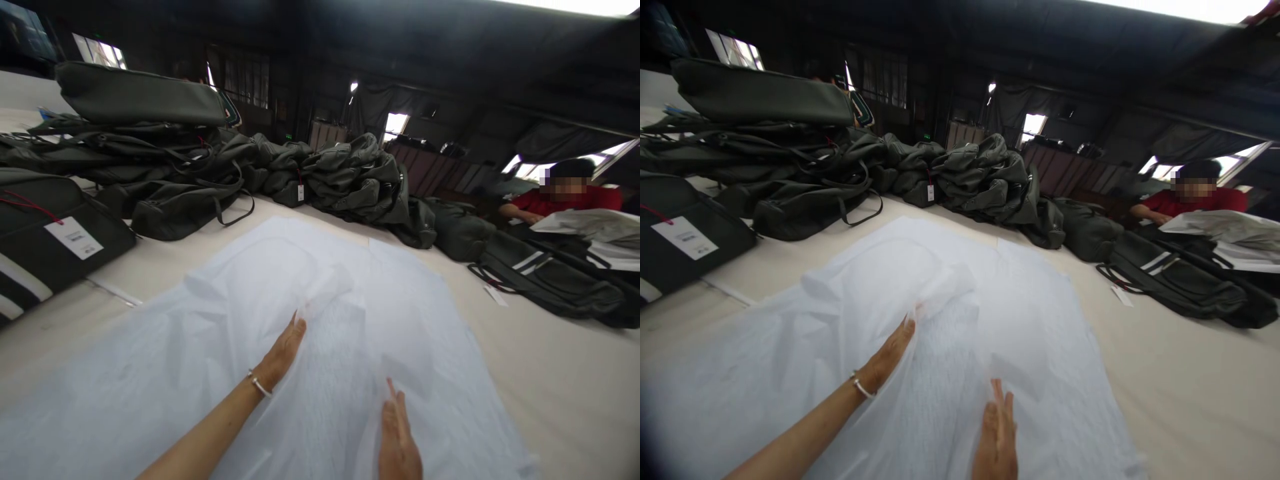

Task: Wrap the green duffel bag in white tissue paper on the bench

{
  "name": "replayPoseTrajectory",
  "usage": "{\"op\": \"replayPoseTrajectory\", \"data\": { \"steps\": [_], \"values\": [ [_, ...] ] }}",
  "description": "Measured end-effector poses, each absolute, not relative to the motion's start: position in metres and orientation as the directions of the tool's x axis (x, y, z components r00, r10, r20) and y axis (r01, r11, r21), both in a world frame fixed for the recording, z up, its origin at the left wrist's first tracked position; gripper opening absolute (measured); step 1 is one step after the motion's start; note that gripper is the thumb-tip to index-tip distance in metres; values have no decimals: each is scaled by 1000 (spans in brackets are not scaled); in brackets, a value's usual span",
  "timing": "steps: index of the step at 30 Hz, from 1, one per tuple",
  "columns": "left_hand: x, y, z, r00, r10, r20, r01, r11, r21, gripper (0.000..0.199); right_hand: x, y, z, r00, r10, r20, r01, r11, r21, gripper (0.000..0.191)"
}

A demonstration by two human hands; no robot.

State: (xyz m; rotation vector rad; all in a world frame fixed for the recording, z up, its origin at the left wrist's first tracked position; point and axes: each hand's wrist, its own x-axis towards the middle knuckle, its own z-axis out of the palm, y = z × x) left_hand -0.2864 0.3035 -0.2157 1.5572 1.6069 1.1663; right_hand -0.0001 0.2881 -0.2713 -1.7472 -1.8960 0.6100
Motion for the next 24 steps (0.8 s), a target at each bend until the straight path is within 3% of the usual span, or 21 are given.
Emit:
{"op": "replayPoseTrajectory", "data": {
  "steps": [2,4,6,9,11,15,18,21,24],
  "values": [
    [-271,294,-215,-104,986,129,563,-48,825,62,-39,268,-293,-27,982,188,845,123,-520,61],
    [-255,287,-220,-5,990,139,753,-88,652,61,-65,256,-314,-25,962,272,901,140,-412,62],
    [-242,282,-229,93,988,126,865,-143,482,63,-68,256,-327,-81,968,239,937,156,-314,65],
    [-231,278,-243,174,982,68,912,-186,366,71,-40,277,-319,-225,972,73,935,236,-265,57],
    [-227,278,-248,187,982,28,919,-185,349,76,-17,299,-296,-290,955,62,913,295,-282,55],
    [-223,280,-249,154,988,7,931,-148,335,75,-3,329,-257,-413,884,220,863,457,-216,55],
    [-223,282,-248,113,993,22,939,-114,324,67,-11,322,-265,-545,821,169,807,568,-160,55],
    [-230,281,-248,72,996,48,939,-84,334,59,-17,298,-292,-431,889,153,882,451,-133,61],
    [-240,278,-245,38,997,65,895,-63,441,48,-16,274,-309,-280,950,137,946,297,-128,71]
  ]
}}
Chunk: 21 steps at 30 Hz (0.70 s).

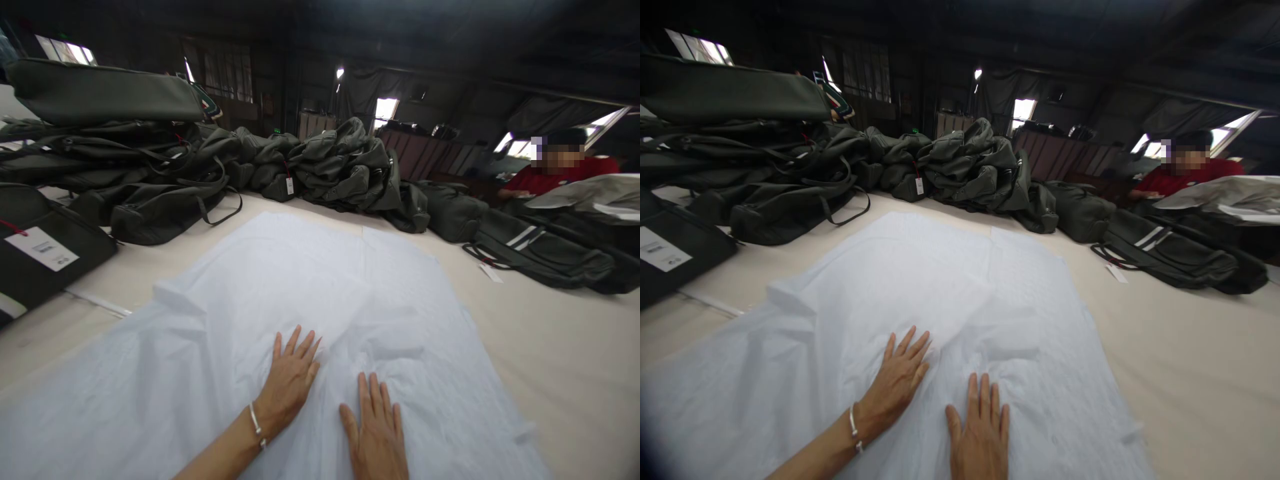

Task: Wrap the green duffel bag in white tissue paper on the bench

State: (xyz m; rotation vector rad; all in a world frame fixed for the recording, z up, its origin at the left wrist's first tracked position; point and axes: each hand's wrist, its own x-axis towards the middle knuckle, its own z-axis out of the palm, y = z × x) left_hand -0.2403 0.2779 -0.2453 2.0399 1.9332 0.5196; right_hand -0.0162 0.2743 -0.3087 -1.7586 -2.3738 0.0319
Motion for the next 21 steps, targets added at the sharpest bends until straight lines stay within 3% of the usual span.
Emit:
{"op": "replayPoseTrajectory", "data": {
  "steps": [3,5,8,11,14,17,21],
  "values": [
    [-250,275,-242,-92,992,92,766,11,643,48,-18,269,-291,-271,958,91,949,282,-142,70],
    [-255,273,-241,-234,967,95,667,89,739,51,-25,280,-264,-305,939,156,934,327,-143,67],
    [-257,271,-243,-327,934,143,671,123,731,51,-42,308,-232,-521,813,260,816,564,-129,62],
    [-251,271,-247,-188,950,249,846,28,532,54,-57,328,-237,-683,704,195,690,709,-143,58],
    [-241,274,-247,77,969,233,928,-156,339,64,-64,328,-270,-597,784,168,771,619,-150,55],
    [-234,285,-239,300,941,158,887,-336,317,72,-64,316,-300,-426,869,252,874,468,-134,52],
    [-228,315,-230,450,880,155,801,-474,366,59,-63,305,-310,-346,891,295,906,399,-140,48]
  ]
}}
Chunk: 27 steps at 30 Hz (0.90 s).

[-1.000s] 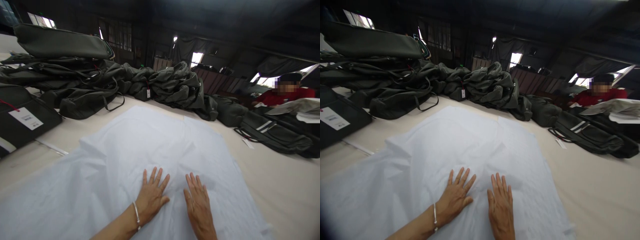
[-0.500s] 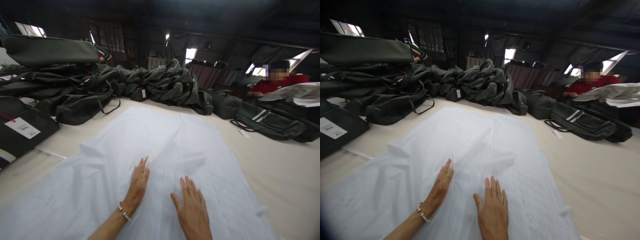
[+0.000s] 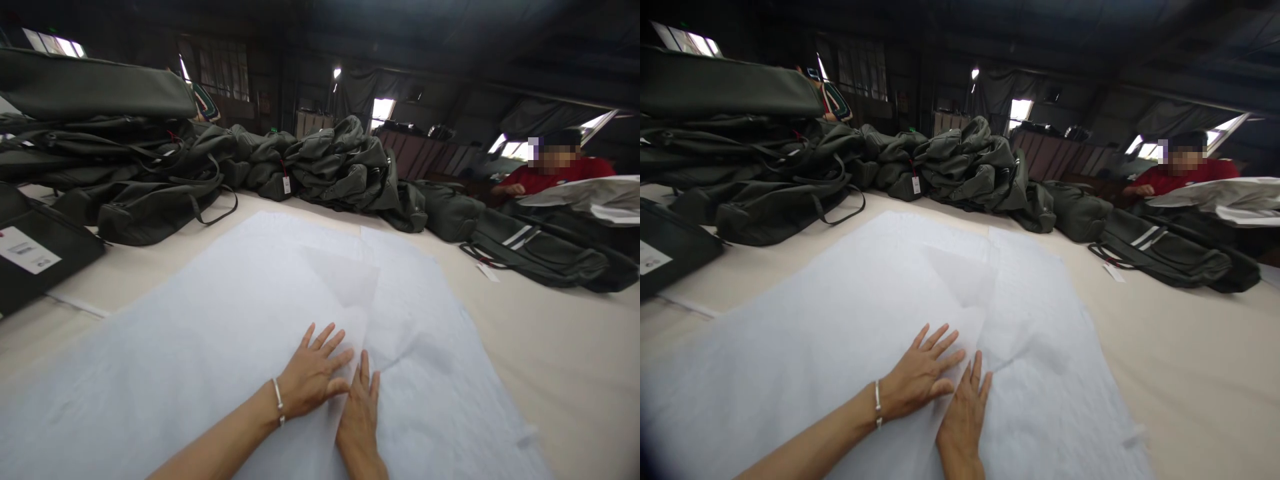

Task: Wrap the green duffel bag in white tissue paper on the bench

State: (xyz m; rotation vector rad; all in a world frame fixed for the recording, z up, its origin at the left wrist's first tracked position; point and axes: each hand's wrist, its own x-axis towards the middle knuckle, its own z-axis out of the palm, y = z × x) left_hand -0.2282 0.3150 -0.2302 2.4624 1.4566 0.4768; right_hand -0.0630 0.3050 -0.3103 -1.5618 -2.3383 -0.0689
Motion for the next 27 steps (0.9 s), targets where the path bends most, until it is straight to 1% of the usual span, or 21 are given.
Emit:
{"op": "replayPoseTrajectory", "data": {
  "steps": [3,8,10,13,15,18,21,24,27],
  "values": [
    [-223,339,-235,497,851,171,768,-523,370,53,-64,306,-303,-320,919,230,922,358,-145,49],
    [-224,341,-249,516,842,157,769,-536,349,59,-61,314,-291,-309,944,114,923,327,-204,55],
    [-228,326,-250,501,851,154,783,-522,338,63,-59,316,-291,-297,949,108,913,315,-260,55],
    [-234,300,-248,475,872,116,821,-487,299,70,-59,318,-292,-221,967,127,880,254,-401,53],
    [-236,284,-246,462,883,80,840,-464,280,75,-60,318,-293,-181,973,141,849,227,-477,56],
    [-235,272,-244,444,895,35,848,-433,306,78,-61,317,-293,-162,974,158,813,223,-538,61],
    [-233,272,-244,433,901,21,846,-414,337,78,-61,315,-291,-136,980,148,777,199,-597,65],
    [-232,277,-245,415,908,51,853,-408,325,77,-61,313,-288,-139,984,116,764,181,-619,70],
    [-233,278,-247,401,910,102,855,-412,315,74,-62,310,-282,-220,972,87,781,229,-582,72]
  ]
}}
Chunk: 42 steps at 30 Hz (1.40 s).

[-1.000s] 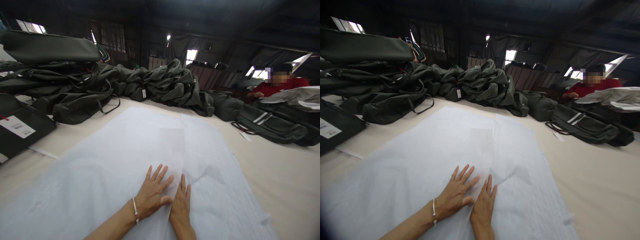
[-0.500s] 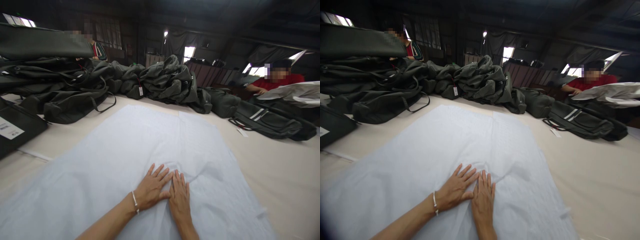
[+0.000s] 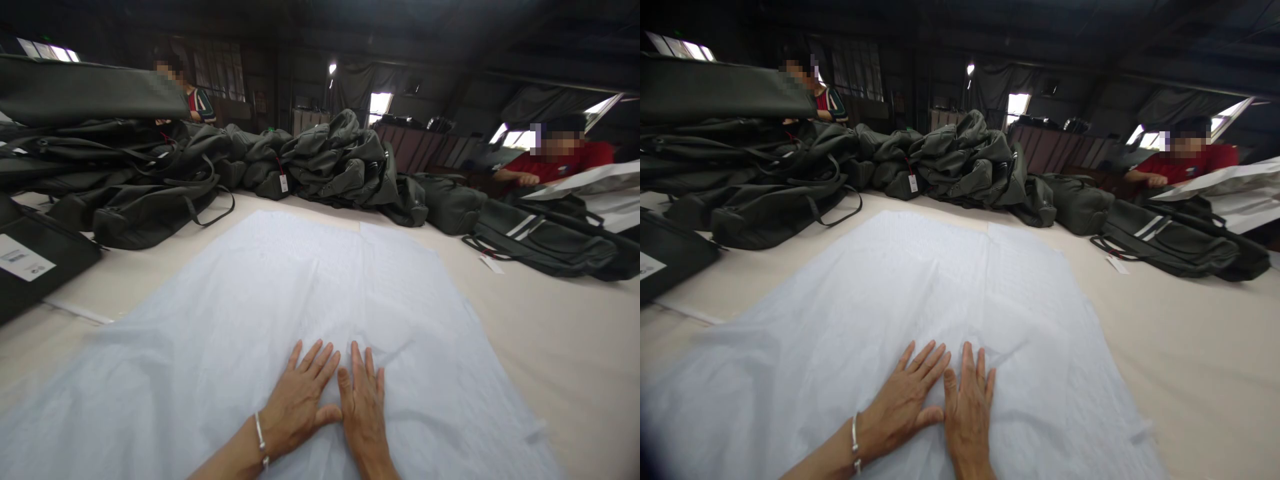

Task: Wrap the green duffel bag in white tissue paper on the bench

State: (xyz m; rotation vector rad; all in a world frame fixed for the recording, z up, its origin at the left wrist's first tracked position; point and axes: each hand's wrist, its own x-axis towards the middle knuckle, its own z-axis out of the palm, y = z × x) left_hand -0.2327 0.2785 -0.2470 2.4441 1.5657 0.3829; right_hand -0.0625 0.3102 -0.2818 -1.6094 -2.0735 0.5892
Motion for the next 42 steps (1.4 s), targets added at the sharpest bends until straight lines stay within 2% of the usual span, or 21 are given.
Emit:
{"op": "replayPoseTrajectory", "data": {
  "steps": [4,5,9,12,15,18,20,23,27,32,37,42],
  "values": [
    [-234,275,-248,340,923,181,852,-384,356,75,-65,311,-269,-325,944,45,782,296,-548,73],
    [-234,273,-248,314,929,198,849,-368,378,68,-65,312,-266,-356,934,41,776,320,-544,71],
    [-235,270,-250,202,947,251,814,-305,494,20,-64,314,-258,-427,904,25,759,374,-534,67],
    [-241,271,-252,74,952,298,747,-251,615,16,-64,312,-254,-423,906,26,762,372,-530,66],
    [-254,271,-248,-181,946,267,575,-118,810,7,-67,305,-253,-443,894,71,766,419,-488,65],
    [-267,271,-239,-381,919,100,265,4,964,19,-71,298,-261,-449,875,180,789,483,-381,68],
    [-271,270,-234,-426,905,22,107,26,994,27,-70,294,-272,-408,863,299,820,490,-296,71],
    [-270,270,-233,-454,891,23,48,-1,999,35,-63,295,-292,-314,830,461,858,456,-236,66],
    [-267,270,-237,-469,881,62,76,-30,997,31,-51,303,-299,-288,761,582,834,497,-238,50],
    [-267,269,-238,-471,876,106,106,-64,992,25,-61,298,-271,-276,697,662,740,594,-317,50],
    [-265,267,-236,-459,880,126,126,-76,989,21,-92,284,-269,-339,730,594,711,612,-347,52],
    [-263,268,-239,-440,886,142,189,-64,980,18,-101,286,-271,-440,865,241,755,501,-424,56]
  ]
}}
